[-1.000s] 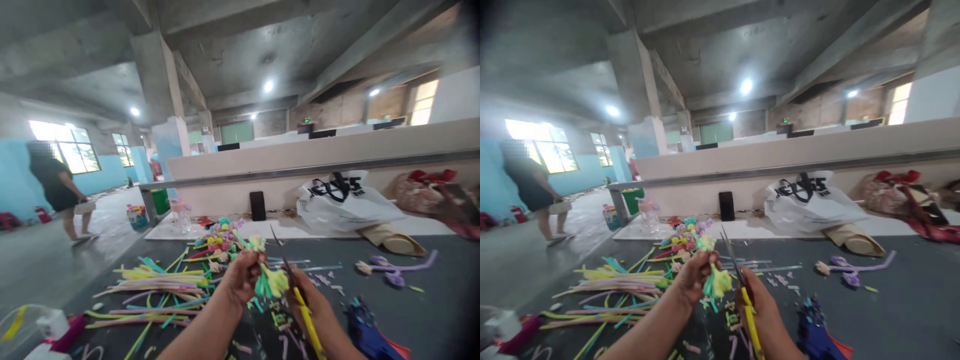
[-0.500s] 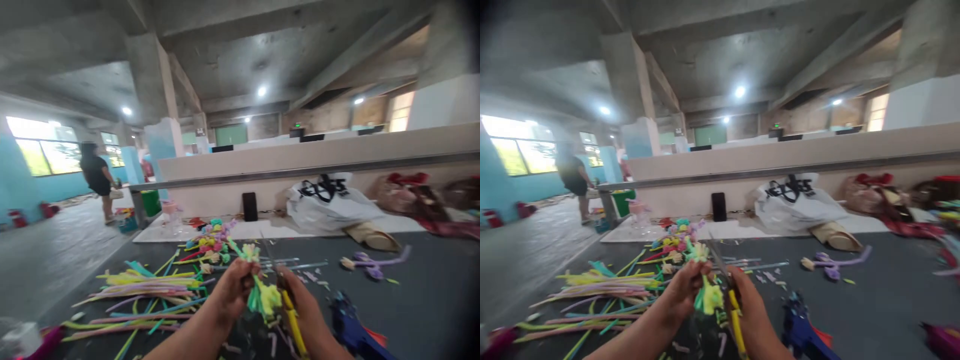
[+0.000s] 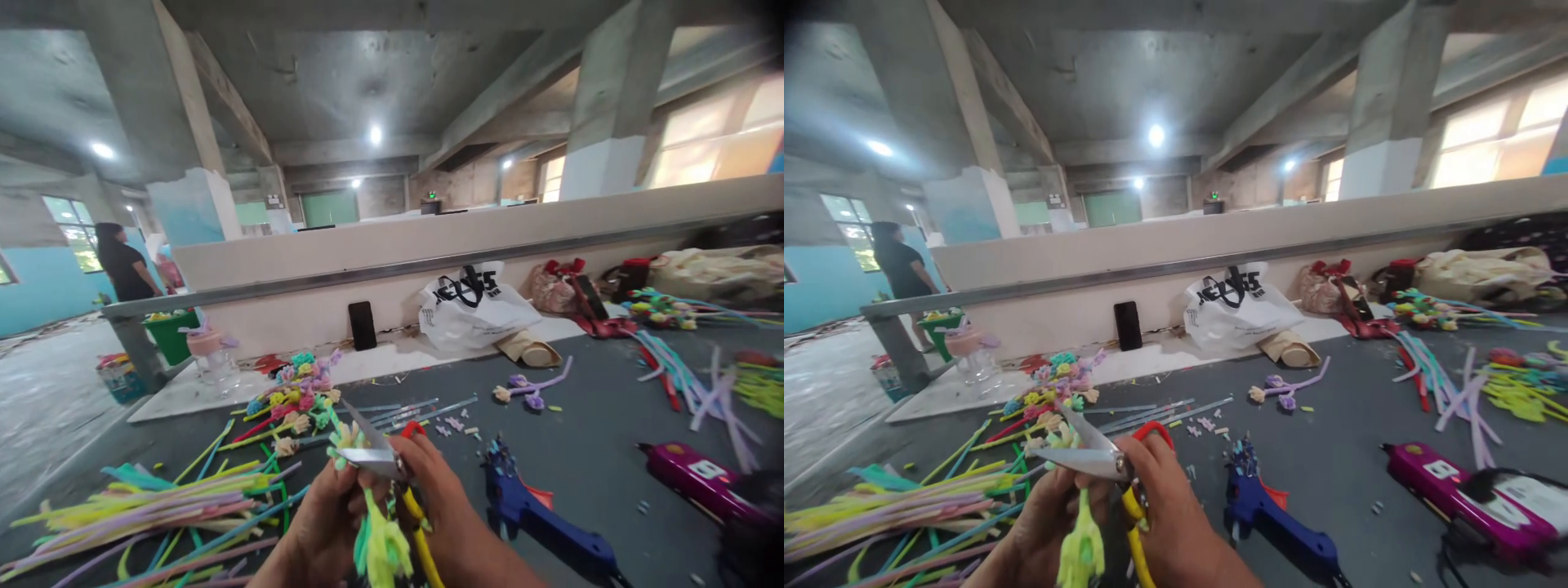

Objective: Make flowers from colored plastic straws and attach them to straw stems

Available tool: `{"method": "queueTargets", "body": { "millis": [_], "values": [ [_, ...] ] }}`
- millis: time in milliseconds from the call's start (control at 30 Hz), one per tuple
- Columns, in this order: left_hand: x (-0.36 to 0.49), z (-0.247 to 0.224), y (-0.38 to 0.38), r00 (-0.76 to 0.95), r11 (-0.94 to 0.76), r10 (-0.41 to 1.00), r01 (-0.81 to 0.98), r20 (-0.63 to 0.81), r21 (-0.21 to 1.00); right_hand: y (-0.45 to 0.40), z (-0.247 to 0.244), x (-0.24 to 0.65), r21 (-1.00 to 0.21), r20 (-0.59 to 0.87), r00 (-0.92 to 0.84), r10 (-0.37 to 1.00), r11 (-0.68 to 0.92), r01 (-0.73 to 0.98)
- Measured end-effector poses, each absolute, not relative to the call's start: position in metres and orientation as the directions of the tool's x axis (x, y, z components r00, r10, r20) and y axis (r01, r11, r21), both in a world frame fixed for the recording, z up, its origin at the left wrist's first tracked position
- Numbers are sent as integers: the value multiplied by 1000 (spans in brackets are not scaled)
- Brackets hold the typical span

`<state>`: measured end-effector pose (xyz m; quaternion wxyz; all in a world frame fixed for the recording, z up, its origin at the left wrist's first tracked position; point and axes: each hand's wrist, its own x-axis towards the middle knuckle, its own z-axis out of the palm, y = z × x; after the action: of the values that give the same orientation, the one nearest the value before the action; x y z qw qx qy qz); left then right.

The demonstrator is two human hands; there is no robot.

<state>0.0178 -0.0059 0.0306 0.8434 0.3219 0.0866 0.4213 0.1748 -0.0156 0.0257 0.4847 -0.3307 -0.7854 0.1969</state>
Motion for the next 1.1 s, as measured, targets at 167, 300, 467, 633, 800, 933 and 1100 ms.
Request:
{"method": "queueTargets", "body": {
  "millis": [167, 300, 467, 633, 800, 933, 1100],
  "values": [
    [20, 31, -9, 663, 471, 731, -660, 159, 586, -16, 25, 175, -652, 597, -308, 741, 671, 352],
    [23, 32, -12, 653, 479, 730, -700, 202, 530, -17, 24, 174, -659, 591, -296, 751, 660, 361],
    [23, 28, -11, 696, 523, 694, -664, 186, 534, -18, 25, 175, -651, 584, -300, 754, 656, 382],
    [23, 24, -10, 662, 485, 721, -694, 206, 532, -18, 26, 175, -653, 572, -312, 758, 652, 386],
    [23, 26, -11, 665, 497, 724, -687, 184, 529, -18, 26, 174, -650, 587, -290, 756, 654, 388],
    [25, 30, -13, 677, 508, 717, -669, 165, 542, -19, 28, 174, -654, 582, -294, 758, 651, 385],
    [26, 28, -13, 681, 515, 710, -677, 181, 526, -19, 27, 174, -652, 575, -328, 749, 662, 368]
  ]
}}
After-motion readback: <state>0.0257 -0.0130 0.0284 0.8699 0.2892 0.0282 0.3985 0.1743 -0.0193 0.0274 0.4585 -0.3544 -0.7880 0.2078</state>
